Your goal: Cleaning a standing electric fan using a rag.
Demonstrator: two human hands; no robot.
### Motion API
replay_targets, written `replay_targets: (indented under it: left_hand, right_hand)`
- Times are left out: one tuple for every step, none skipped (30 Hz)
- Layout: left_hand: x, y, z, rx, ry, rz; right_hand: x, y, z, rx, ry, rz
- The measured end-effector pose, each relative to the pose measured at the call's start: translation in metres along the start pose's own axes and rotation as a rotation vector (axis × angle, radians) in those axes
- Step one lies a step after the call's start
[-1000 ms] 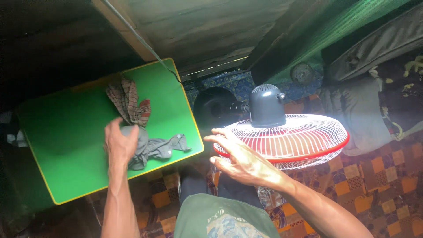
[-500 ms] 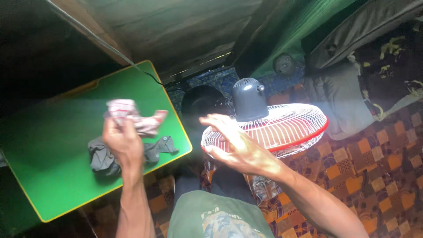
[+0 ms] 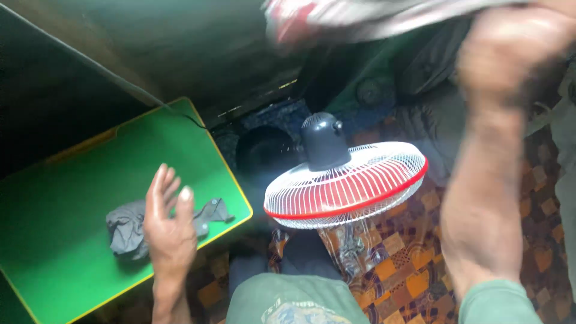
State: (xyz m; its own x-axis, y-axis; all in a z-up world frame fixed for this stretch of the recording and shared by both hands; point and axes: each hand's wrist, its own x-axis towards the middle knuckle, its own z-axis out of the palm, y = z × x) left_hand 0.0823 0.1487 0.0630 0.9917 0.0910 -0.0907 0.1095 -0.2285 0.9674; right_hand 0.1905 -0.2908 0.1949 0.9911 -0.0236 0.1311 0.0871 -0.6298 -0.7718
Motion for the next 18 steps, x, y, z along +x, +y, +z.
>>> replay_targets:
  left_hand:
    - [-0.002,-0.010,-0.003,-0.007,0.004,0.005]
    - [-0.006,-0.020,-0.008,0.036,0.031,-0.093]
    - [-0.009,-0.030,-0.013,0.078,0.056,-0.190]
    - [-0.009,-0.031,-0.016,0.080,0.058,-0.189]
    - [-0.010,-0.031,-0.018,0.127,0.066,-0.228]
    - [-0.015,-0.032,-0.022,0.178,0.064,-0.277]
    - [-0.016,-0.028,-0.025,0.184,0.055,-0.286]
    - [-0.010,-0.026,-0.019,0.207,0.070,-0.167]
    - [-0.004,-0.025,-0.014,0.231,0.086,-0.048]
    - [0.001,-0.019,-0.010,0.222,0.099,-0.044]
    - [0.005,-0.014,-0.006,0.236,0.080,-0.071]
    - [-0.001,-0.007,-0.005,0.258,0.026,-0.124]
    - [-0.006,-0.002,0.006,0.260,0.004,-0.146]
    - [-0.003,0.001,0.021,0.173,-0.031,-0.080]
    - [0.001,0.006,0.036,0.087,-0.065,-0.013]
    - [0.000,0.010,0.050,0.082,-0.061,-0.010]
    - [0.000,0.013,0.064,0.180,-0.146,0.154]
    - [-0.004,0.017,0.077,0.280,-0.238,0.308]
  right_hand:
    - [-0.013,0.049,-0.023,-0.061,0.016,0.010]
    - [-0.032,0.093,-0.046,-0.118,0.031,0.021]
    - [-0.057,0.132,-0.071,-0.174,0.046,0.033]
    - [-0.078,0.177,-0.076,-0.227,0.062,0.049]
    - [-0.099,0.216,-0.087,-0.280,0.078,0.066]
    - [-0.127,0.248,-0.106,-0.335,0.089,0.098]
    - [-0.147,0.266,-0.107,-0.389,0.098,0.129]
    - [-0.141,0.287,-0.114,-0.452,0.109,0.129]
    - [-0.134,0.306,-0.121,-0.514,0.121,0.128]
    - [-0.112,0.295,-0.119,-0.573,0.137,0.130]
    - [-0.093,0.282,-0.112,-0.632,0.154,0.132]
    - [-0.097,0.267,-0.103,-0.696,0.153,0.174]
    - [-0.095,0.227,-0.090,-0.705,0.135,0.198]
    - [-0.075,0.190,-0.078,-0.619,0.148,0.264]
    - [-0.055,0.153,-0.065,-0.532,0.160,0.328]
    - [-0.047,0.137,-0.054,-0.535,0.162,0.322]
    - [-0.039,0.120,-0.043,-0.380,0.111,0.209]
    - [-0.036,0.105,-0.032,-0.224,0.054,0.104]
